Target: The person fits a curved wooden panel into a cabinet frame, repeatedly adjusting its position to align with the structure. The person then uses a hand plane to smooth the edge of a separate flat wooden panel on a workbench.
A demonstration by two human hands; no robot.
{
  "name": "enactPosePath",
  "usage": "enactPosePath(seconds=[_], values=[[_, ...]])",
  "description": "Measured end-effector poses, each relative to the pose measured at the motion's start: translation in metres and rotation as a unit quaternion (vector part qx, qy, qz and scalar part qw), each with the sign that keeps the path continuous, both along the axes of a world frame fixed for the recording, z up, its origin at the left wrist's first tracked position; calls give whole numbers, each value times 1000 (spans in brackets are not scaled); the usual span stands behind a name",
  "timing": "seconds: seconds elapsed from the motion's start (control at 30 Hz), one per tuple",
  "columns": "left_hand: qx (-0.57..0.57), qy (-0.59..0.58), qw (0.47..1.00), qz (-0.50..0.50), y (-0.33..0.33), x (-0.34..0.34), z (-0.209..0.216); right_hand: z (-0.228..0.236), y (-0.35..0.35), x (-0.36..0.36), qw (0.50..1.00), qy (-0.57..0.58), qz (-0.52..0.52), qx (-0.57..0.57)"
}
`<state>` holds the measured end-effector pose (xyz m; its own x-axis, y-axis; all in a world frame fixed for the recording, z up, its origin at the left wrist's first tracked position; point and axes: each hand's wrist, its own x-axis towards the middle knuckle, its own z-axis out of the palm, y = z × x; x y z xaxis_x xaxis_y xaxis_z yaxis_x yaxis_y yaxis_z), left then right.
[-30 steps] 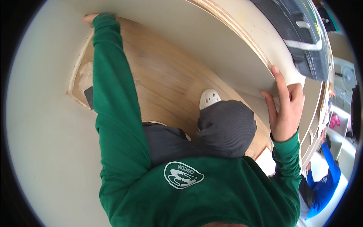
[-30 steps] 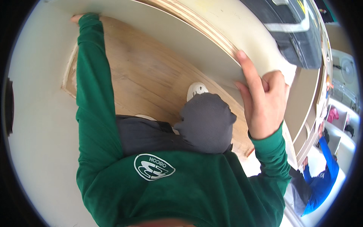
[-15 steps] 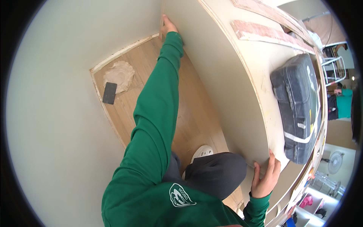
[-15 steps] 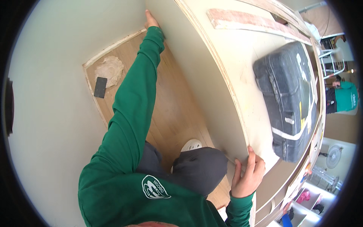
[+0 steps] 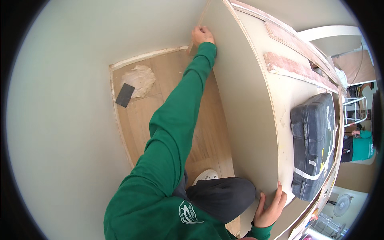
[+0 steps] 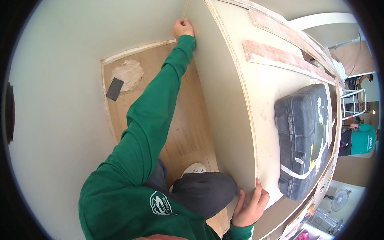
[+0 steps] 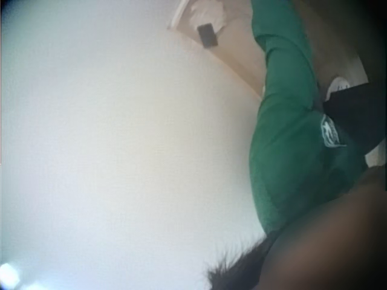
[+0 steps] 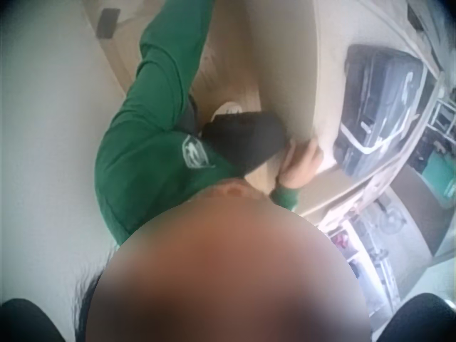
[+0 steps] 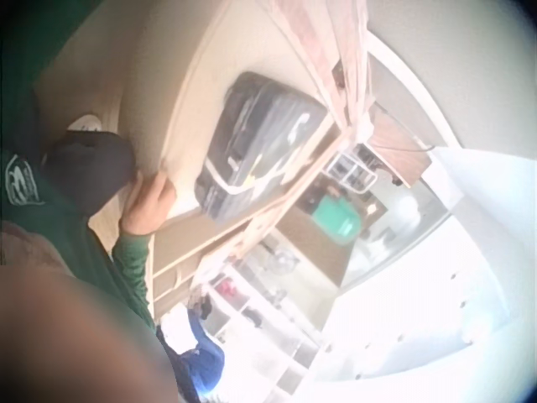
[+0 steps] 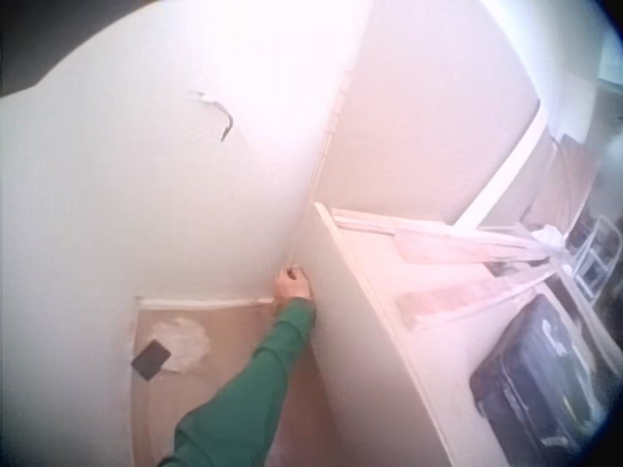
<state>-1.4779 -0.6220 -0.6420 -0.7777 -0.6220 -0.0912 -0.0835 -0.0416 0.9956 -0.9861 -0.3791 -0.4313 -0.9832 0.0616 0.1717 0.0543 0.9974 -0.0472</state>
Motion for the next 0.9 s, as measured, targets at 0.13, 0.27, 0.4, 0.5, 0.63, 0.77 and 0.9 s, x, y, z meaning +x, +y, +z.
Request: enactPosePath(seconds=[0.13,0.27,0.4,0.5,0.63,0.77,0.9], values=[[58,-9,996,-71,19,10,52,-1,2,1,1000,6,8,-4],[105,-38,986,-121,24,23,85,-1,3,2,1000,9,19,1],[121,-31,985,-123,21,30,92,-1,3,3,1000,4,18,8],[127,-26,984,-120,20,32,91,0,3,3,1000,0,20,15],[123,-30,984,-124,19,34,90,2,4,3,999,-1,29,14],[119,-37,984,-128,17,34,90,1,5,4,999,0,34,17],[109,-20,986,-123,19,29,89,0,8,4,1000,0,17,8]])
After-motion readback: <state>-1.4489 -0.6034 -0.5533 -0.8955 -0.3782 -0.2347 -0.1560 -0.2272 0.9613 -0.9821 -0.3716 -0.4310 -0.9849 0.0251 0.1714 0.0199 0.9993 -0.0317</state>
